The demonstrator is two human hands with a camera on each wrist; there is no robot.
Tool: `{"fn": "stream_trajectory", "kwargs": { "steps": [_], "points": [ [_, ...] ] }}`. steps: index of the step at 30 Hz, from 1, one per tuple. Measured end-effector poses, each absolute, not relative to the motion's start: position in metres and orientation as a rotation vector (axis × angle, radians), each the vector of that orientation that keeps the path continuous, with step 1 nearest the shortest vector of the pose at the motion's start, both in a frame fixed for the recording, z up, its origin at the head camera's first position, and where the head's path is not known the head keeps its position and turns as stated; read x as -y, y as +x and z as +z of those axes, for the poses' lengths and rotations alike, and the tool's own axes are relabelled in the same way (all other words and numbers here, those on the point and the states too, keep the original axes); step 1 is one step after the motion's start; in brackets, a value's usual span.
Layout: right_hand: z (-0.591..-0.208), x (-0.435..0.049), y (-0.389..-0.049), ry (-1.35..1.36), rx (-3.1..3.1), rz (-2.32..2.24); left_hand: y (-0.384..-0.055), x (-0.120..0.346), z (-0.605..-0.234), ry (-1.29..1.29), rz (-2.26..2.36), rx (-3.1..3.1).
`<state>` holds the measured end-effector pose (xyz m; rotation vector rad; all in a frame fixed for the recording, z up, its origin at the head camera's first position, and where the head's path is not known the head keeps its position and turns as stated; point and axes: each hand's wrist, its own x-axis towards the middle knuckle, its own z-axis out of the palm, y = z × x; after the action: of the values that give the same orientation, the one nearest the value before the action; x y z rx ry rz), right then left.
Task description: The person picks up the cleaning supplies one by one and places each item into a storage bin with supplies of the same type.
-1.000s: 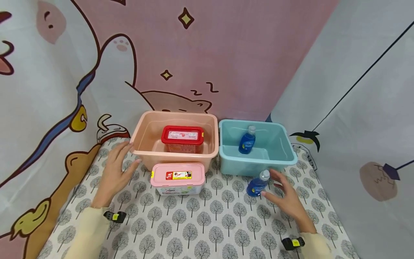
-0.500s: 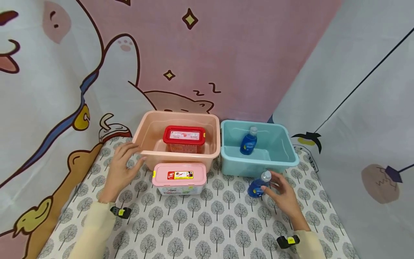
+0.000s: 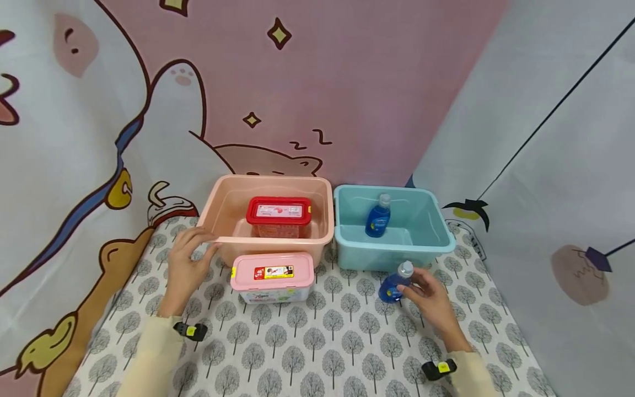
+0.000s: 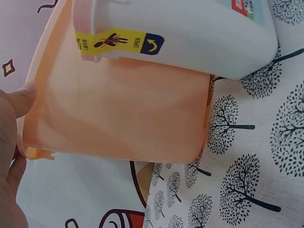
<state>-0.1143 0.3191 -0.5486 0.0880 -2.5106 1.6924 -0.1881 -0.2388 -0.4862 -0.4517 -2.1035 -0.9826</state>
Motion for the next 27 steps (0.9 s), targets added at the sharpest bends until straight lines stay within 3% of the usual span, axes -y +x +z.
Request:
{"fn": "stream_trajectory", "kwargs": {
  "steps": [13,27],
  "points": [
    [-0.5484,-0.3157,-0.1119,-0.036,2.569,1.604,-0.1887,0.2388,-0.4904,-0.448,-0.993,2.09],
    [-0.5439,-0.3086,-0.1106,0.029,2.485,1.647,-0.1886,0.2388,-0.4893,-0.437,-1.003,2.109]
  ]
}}
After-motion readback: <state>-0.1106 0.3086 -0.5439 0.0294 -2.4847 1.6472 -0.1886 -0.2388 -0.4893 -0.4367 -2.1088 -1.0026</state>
